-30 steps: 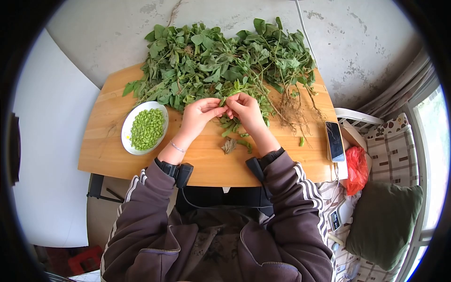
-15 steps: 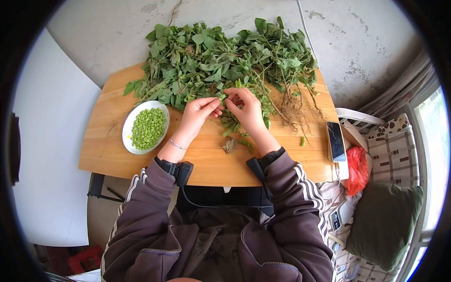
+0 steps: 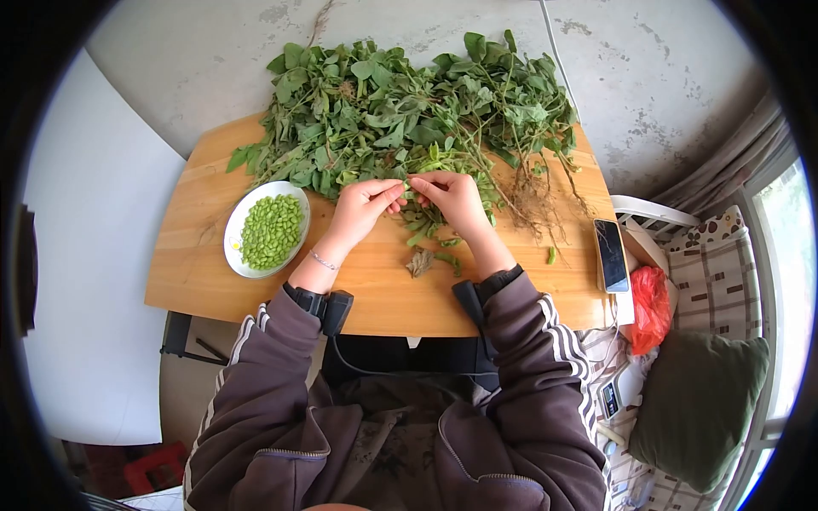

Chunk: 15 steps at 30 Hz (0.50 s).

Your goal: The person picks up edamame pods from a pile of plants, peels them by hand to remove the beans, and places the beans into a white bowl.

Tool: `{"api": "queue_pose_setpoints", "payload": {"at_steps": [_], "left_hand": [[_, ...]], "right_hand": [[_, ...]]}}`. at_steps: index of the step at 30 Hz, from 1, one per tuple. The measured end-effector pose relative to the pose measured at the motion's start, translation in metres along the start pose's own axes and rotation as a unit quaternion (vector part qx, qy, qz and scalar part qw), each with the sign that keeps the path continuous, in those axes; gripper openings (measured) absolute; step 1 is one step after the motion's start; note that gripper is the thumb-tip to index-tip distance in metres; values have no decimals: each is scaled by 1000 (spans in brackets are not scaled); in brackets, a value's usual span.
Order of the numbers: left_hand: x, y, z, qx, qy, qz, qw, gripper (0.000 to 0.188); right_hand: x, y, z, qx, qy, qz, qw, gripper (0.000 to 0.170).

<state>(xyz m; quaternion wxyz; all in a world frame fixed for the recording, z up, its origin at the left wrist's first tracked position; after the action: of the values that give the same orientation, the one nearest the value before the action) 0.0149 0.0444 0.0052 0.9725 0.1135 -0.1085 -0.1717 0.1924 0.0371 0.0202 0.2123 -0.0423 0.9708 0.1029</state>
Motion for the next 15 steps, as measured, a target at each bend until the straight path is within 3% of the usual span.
{"api": "queue_pose_setpoints", "payload": {"at_steps": [6,15], "left_hand": [[2,-2,7,44,42,0,998,24],[4,-2,5,28,62,-16,998,23]], "right_hand": [[2,-2,0,-2,-17,0,1000,23],[1,0,0,-18,-76,-7,997,23]]}}
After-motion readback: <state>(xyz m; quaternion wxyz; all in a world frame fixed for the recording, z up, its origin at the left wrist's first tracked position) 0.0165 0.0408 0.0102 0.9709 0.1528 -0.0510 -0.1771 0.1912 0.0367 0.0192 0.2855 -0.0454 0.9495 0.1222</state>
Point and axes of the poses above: each hand's wrist, its own y-axis towards the middle knuckle, its own x-axis out of the palm, z = x × y, the point moved 5 cm from there along y, towards the middle knuckle, and after that the axes turned 15 degrees about -y, right-handed, at the moved point
